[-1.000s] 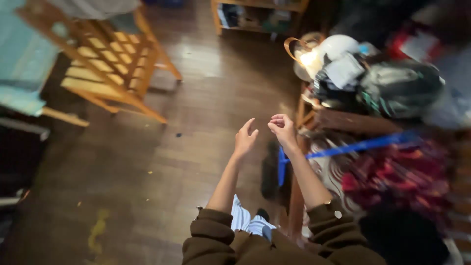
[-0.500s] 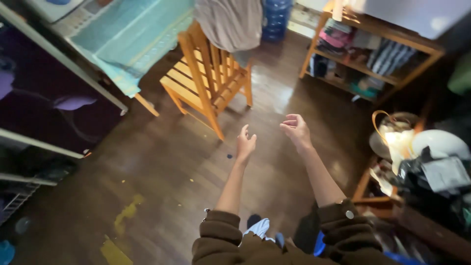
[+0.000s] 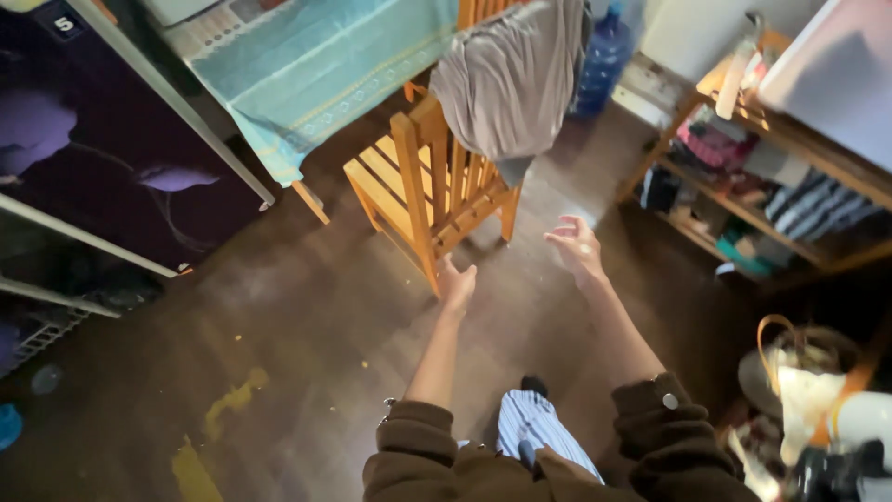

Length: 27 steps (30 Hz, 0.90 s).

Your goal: The person is sweeping the floor with a broom and folding clothes.

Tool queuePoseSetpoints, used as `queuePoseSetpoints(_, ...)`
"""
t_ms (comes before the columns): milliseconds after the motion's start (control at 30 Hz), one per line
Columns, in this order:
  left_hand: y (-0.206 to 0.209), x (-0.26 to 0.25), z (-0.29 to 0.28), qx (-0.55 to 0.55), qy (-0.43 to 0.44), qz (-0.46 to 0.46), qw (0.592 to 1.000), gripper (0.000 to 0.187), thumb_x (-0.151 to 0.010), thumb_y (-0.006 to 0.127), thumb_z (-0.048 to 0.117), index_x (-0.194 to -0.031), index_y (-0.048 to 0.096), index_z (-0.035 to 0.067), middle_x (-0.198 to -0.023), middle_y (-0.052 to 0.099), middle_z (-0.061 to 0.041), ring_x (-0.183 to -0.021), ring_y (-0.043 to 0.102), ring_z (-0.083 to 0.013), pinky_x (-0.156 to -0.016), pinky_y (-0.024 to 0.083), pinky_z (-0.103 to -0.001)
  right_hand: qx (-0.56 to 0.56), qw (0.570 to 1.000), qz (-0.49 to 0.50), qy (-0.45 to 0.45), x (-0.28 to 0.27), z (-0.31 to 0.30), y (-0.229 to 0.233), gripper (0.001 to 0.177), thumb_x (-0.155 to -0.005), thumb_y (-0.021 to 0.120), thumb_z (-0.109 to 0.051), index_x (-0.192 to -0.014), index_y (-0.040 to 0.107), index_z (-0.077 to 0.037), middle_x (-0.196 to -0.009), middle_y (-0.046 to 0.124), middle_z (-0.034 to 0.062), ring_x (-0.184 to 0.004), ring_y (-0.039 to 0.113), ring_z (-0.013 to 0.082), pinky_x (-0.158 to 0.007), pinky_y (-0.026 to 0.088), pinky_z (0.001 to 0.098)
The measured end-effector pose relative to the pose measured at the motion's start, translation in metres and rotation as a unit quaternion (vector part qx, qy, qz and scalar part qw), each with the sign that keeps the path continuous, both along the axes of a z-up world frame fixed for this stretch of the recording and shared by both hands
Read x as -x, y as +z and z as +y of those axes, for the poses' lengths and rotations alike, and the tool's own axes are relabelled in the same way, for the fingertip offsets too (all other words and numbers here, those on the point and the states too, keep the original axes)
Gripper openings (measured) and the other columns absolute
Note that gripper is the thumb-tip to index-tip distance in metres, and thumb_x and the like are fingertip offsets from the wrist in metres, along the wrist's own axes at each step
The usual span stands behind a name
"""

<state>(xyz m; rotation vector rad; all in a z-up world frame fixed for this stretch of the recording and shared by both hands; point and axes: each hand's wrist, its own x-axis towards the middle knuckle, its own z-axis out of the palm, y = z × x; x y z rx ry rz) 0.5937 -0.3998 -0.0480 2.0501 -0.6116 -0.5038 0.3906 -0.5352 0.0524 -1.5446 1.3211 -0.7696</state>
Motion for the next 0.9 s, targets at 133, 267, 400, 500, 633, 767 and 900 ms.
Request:
queuePoseSetpoints(133, 0.039, -0.014, -0.05, -0.032, 0.053, 0.078, 0.995, 0.092, -0.078, 0.078, 0.028, -0.154, 0.034, 0.004, -0.151, 0.049, -0.021, -0.137, 0.05, -0.039, -0.115, 0.04, -0.044, 0.029, 0.997, 0.047, 0.057, -0.012, -0.108, -0.027, 0.067, -0.076, 0.089, -0.024, -0.134, 0.059, -0.008, -0.113, 0.074, 0.0102, -0.098, 0.07, 0.0178, -0.08, 0.055, 0.0311)
queuePoseSetpoints(267, 0.034, -0.037, -0.109, -0.023, 0.141, 0.123, 0.982, 0.107, -0.078, 0.082, 0.031, -0.156, 0.016, 0.0, -0.155, 0.038, -0.028, -0.14, 0.044, -0.0428, -0.116, 0.039, -0.046, -0.007, 0.997, 0.036, 0.071, -0.03, -0.193, -0.026, 0.077, -0.072, 0.089, -0.025, -0.141, 0.056, -0.011, -0.124, 0.069, 0.0105, -0.108, 0.067, 0.0186, -0.086, 0.055, 0.0326)
queuePoseSetpoints(400, 0.085, -0.049, -0.133, -0.012, 0.227, 0.191, 0.955, 0.124, -0.077, 0.082, 0.031, -0.162, -0.006, 0.009, -0.157, 0.025, -0.031, -0.144, 0.036, -0.0435, -0.117, 0.035, -0.051, 0.007, 0.995, 0.065, 0.078, -0.045, -0.285, -0.067, 0.087, -0.066, 0.092, -0.022, -0.144, 0.054, -0.011, -0.128, 0.068, 0.012, -0.113, 0.066, 0.0208, -0.094, 0.053, 0.0347)
queuePoseSetpoints(500, 0.042, -0.071, -0.167, 0.019, 0.289, 0.124, 0.949, 0.125, -0.076, 0.088, 0.035, -0.161, -0.001, 0.01, -0.16, 0.023, -0.028, -0.147, 0.03, -0.0433, -0.118, 0.033, -0.052, -0.012, 0.992, 0.116, 0.056, -0.066, -0.326, -0.07, 0.093, -0.064, 0.094, -0.02, -0.146, 0.051, -0.012, -0.134, 0.064, 0.0119, -0.115, 0.064, 0.0213, -0.097, 0.052, 0.034)
queuePoseSetpoints(633, 0.068, -0.081, -0.183, 0.062, 0.289, 0.096, 0.951, 0.139, -0.06, 0.093, 0.019, -0.16, -0.003, 0.013, -0.158, 0.023, -0.025, -0.146, 0.03, -0.0412, -0.118, 0.033, -0.049, -0.016, 0.986, 0.15, 0.072, -0.092, -0.362, -0.07, 0.104, -0.066, 0.098, -0.022, -0.152, 0.041, -0.012, -0.14, 0.057, 0.0139, -0.119, 0.061, 0.0242, -0.098, 0.052, 0.0368)
queuePoseSetpoints(767, 0.036, -0.107, -0.2, 0.039, 0.315, 0.051, 0.947, 0.112, -0.063, 0.089, 0.012, -0.154, 0.024, 0.019, -0.148, 0.042, -0.022, -0.137, 0.044, -0.0398, -0.112, 0.041, -0.049, -0.128, 0.988, 0.064, 0.052, -0.119, -0.382, -0.063, 0.106, -0.061, 0.091, -0.006, -0.149, 0.035, -0.018, -0.138, 0.056, 0.0084, -0.116, 0.062, 0.0268, -0.081, 0.061, 0.0443)
queuePoseSetpoints(900, -0.003, -0.135, -0.209, 0.03, 0.375, 0.031, 0.926, 0.069, -0.074, 0.077, 0.005, -0.138, 0.056, 0.019, -0.112, 0.074, -0.016, -0.105, 0.071, -0.0358, -0.09, 0.057, -0.049, -0.139, 0.983, 0.11, 0.056, -0.137, -0.375, -0.022, 0.095, -0.06, 0.087, 0.004, -0.14, 0.039, -0.016, -0.122, 0.066, 0.0114, -0.095, 0.072, 0.0311, -0.069, 0.061, 0.0411)
